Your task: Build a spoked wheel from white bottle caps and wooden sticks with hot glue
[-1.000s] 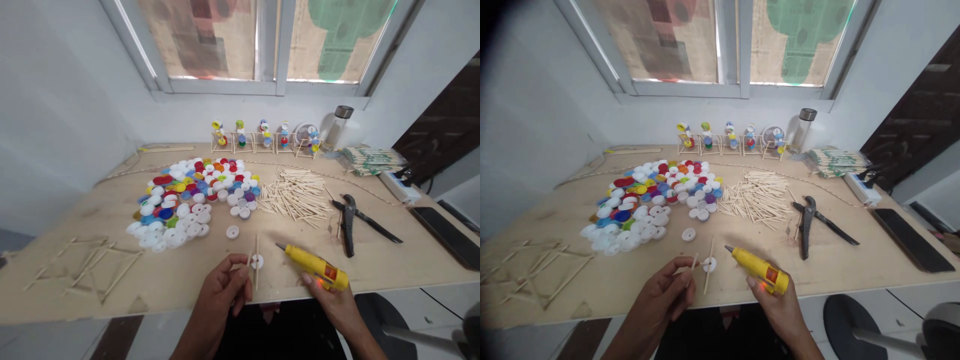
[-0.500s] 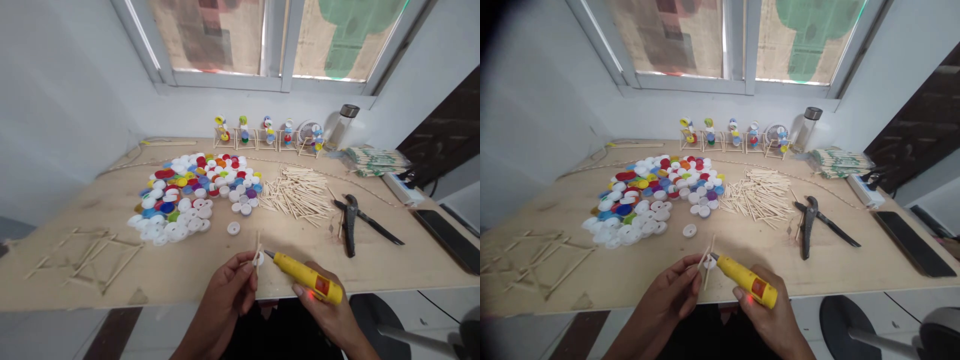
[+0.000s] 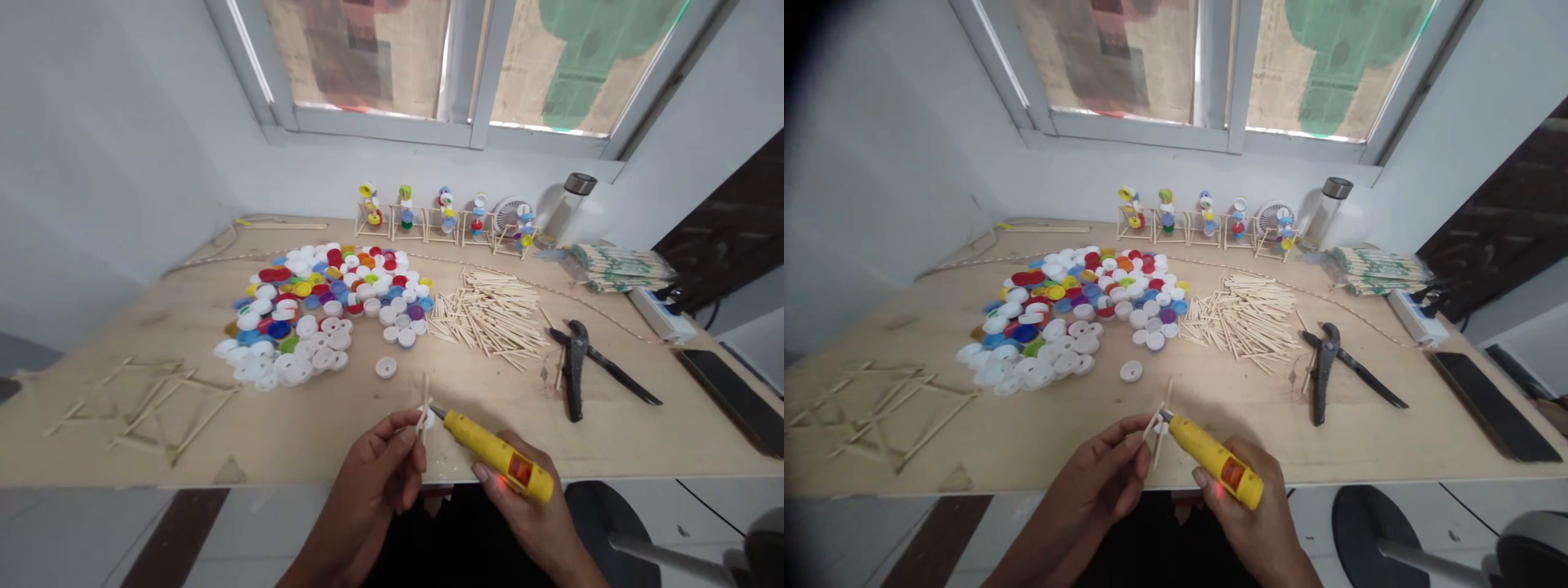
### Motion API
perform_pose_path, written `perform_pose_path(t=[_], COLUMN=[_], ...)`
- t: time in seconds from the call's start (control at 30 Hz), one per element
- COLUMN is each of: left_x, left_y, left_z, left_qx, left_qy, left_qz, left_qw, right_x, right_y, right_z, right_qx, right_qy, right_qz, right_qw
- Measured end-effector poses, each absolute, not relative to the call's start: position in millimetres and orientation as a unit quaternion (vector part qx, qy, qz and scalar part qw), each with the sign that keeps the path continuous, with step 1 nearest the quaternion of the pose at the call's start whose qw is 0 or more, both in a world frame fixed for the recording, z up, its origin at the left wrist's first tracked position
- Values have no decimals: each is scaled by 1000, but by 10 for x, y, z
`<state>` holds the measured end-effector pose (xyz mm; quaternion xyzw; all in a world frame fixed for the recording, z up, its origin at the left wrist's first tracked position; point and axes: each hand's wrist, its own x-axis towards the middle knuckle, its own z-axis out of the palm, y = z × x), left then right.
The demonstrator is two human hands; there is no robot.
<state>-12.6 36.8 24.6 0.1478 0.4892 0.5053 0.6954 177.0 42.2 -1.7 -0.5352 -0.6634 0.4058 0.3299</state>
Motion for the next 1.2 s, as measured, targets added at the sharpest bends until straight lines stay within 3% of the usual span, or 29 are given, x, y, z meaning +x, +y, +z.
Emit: perform_pose_path(t=[0.87,1.2], left_x=[-135,-154], left_y=[355,347], left_z=[235,222], left_qx=[140,145], left_qy=[465,460], left_qz=[507,508], left_qw=[712,714], right_x=[1744,1708], right_y=[399,401], right_z=[-81,39], right_qx=[-559,-551], right_qy=[-660,-631], right_qz=[372,422], right_qw=[337,347])
